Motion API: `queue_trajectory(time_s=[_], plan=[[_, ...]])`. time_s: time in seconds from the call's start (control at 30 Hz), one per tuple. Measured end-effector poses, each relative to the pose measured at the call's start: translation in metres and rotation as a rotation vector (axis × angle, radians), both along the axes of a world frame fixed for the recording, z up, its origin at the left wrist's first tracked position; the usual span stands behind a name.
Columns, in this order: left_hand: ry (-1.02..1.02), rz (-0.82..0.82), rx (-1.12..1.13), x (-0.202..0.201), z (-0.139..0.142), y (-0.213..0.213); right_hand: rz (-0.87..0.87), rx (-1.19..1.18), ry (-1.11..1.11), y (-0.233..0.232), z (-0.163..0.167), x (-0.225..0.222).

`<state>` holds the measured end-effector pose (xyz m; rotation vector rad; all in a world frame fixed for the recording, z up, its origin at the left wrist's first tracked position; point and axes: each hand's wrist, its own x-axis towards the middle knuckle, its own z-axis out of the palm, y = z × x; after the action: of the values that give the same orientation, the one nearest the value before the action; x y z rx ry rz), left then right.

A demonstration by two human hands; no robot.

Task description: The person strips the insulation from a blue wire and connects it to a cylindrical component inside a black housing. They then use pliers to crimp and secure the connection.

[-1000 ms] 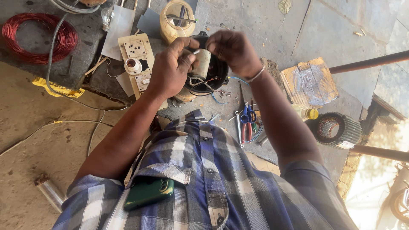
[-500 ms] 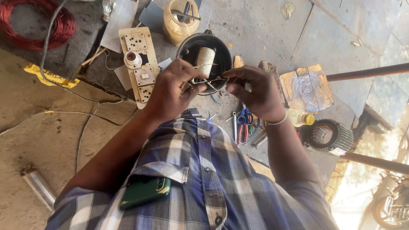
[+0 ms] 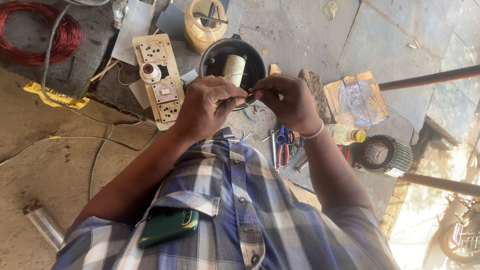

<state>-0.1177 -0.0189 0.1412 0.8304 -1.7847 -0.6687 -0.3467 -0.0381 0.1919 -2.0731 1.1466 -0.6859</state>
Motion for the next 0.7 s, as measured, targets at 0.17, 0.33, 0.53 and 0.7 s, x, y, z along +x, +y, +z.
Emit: queue_trajectory(time_s=[0.17, 0.33, 0.53, 0.7], plan=[[-0.117, 0.021, 0.022, -0.004, 0.002, 0.000, 0.069, -0.393, 0.248, -0.002, 0.008, 0.010], [-0.072, 0.053, 0.068, -0.005, 0.000, -0.005, 0.001, -0.595, 0.277, 0.028, 0.003, 0.020], [0.014, -0.026, 0.187, -0.007, -0.002, -0.003, -0.016, -0.392, 0.159, 0.003, -0.007, 0.016], [-0.141, -0.019, 0.184, -0.007, 0.000, -0.005, 0.070, -0.605, 0.298, 0.010, 0.004, 0.016]])
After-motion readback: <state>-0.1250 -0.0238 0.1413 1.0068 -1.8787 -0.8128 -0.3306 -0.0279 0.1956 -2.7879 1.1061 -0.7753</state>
